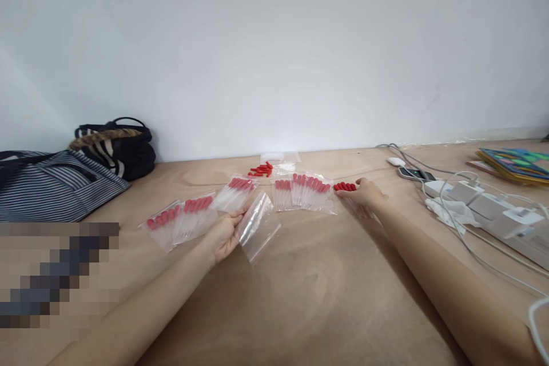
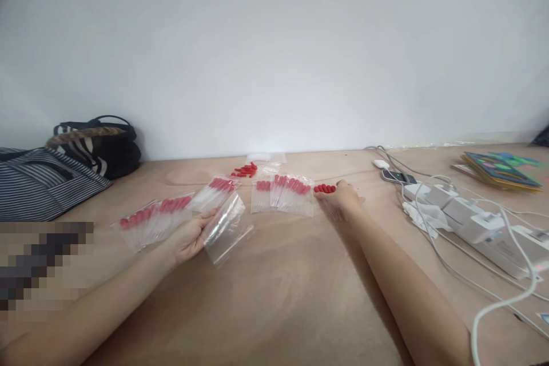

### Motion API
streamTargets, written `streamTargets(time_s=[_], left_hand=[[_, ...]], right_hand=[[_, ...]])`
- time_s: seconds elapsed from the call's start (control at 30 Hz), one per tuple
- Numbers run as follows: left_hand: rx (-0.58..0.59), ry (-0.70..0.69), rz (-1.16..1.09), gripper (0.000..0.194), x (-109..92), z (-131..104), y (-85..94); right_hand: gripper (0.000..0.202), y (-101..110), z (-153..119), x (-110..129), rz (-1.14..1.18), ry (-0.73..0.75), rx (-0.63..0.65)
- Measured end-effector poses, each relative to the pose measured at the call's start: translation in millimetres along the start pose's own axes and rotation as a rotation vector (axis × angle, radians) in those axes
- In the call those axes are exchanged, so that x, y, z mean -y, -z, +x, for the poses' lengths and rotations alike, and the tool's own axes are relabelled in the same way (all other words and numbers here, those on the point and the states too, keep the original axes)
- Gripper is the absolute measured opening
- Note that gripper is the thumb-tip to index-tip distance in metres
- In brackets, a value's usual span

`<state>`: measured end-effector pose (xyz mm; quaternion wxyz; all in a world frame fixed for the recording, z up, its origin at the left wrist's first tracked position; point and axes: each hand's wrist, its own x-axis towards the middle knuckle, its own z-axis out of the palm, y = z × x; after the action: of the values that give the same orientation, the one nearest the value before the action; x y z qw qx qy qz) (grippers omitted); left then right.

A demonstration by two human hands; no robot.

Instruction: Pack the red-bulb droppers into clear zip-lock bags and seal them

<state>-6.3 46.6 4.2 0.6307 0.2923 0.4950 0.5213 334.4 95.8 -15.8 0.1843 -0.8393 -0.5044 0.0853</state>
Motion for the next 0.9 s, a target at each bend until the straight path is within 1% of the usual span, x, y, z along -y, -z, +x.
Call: streamTargets(time_s=[0.07,0.13,0.17,0.2,0.23,0.27,0.3,0.33,0.37,0.4,0.43,0.47,0.53,0.57,0.67,0.73,0.77,0.8,0.83,0.9], left_hand=[[-0.027,-0.043,0.155,0.008,-2.0,-0.5,6.1],[-0.053,-0.156,0.360,0.012,-4.4,-4.3,12.9],[-0.067,-0.260,0.516,0.015,-5.7,-7.4,15.8],[-0.077,-0.432,0.770,0.017,-7.1,-11.0,18.0],[-0.056,-0.602,1.011,0.019,-8.6,-14.8,19.3],[0.026,-0.754,1.234,0.022,-10.0,-18.5,19.6],[0.169,-0.858,1.409,0.026,-11.2,-21.8,19.1],[0.352,-0.899,1.517,0.030,-12.1,-24.6,18.0],[0.538,-0.889,1.584,0.034,-12.3,-26.6,16.4],[0.691,-0.850,1.623,0.039,-11.6,-28.0,14.6],[0.788,-0.799,1.648,0.043,-9.9,-29.2,12.6],[0.838,-0.748,1.662,0.046,-6.9,-30.4,10.5],[0.850,-0.670,1.675,0.047,2.1,-35.1,5.3],[0.825,-0.640,1.680,0.047,7.5,-39.3,2.0],[0.686,-0.518,1.686,0.050,21.2,-57.7,-10.0],[0.611,-0.407,1.682,0.054,24.1,-68.9,-17.8],[0.595,-0.382,1.688,0.057,23.1,-71.9,-20.7],[0.594,-0.398,1.700,0.058,21.0,-72.5,-22.5],[0.617,-0.454,1.714,0.058,18.0,-70.7,-23.4],[0.719,-0.629,1.728,0.054,12.0,-61.4,-22.4]], right_hand=[[0.064,1.4,0.0,0.3,0.005,0.017,0.024],[0.058,2.2,1.1,0.8,0.011,0.027,0.040],[0.055,2.4,2.1,1.0,0.017,0.032,0.047],[0.053,2.7,3.2,1.2,0.028,0.035,0.059],[0.050,2.9,4.5,1.5,0.041,0.038,0.076],[0.047,3.1,5.7,1.8,0.055,0.038,0.095],[0.042,3.4,6.7,2.2,0.068,0.038,0.113],[0.038,3.8,7.4,2.8,0.079,0.039,0.129],[0.032,4.1,7.6,3.5,0.088,0.041,0.142],[0.027,4.5,7.4,4.5,0.095,0.044,0.153],[0.023,5.0,6.8,5.6,0.100,0.048,0.164],[0.019,5.4,5.9,6.9,0.108,0.051,0.176],[0.014,6.5,3.7,9.5,0.129,0.059,0.206],[0.012,7.1,2.5,10.6,0.144,0.064,0.222],[0.016,8.8,-0.5,12.6,0.210,0.081,0.277],[0.018,9.7,-3.0,13.2,0.279,0.094,0.327],[0.017,10.1,-4.7,13.8,0.322,0.102,0.358],[0.015,10.4,-6.7,14.9,0.370,0.113,0.389],[0.012,10.8,-9.2,16.8,0.420,0.126,0.420],[0.008,11.7,-15.2,23.4,0.517,0.159,0.468]])
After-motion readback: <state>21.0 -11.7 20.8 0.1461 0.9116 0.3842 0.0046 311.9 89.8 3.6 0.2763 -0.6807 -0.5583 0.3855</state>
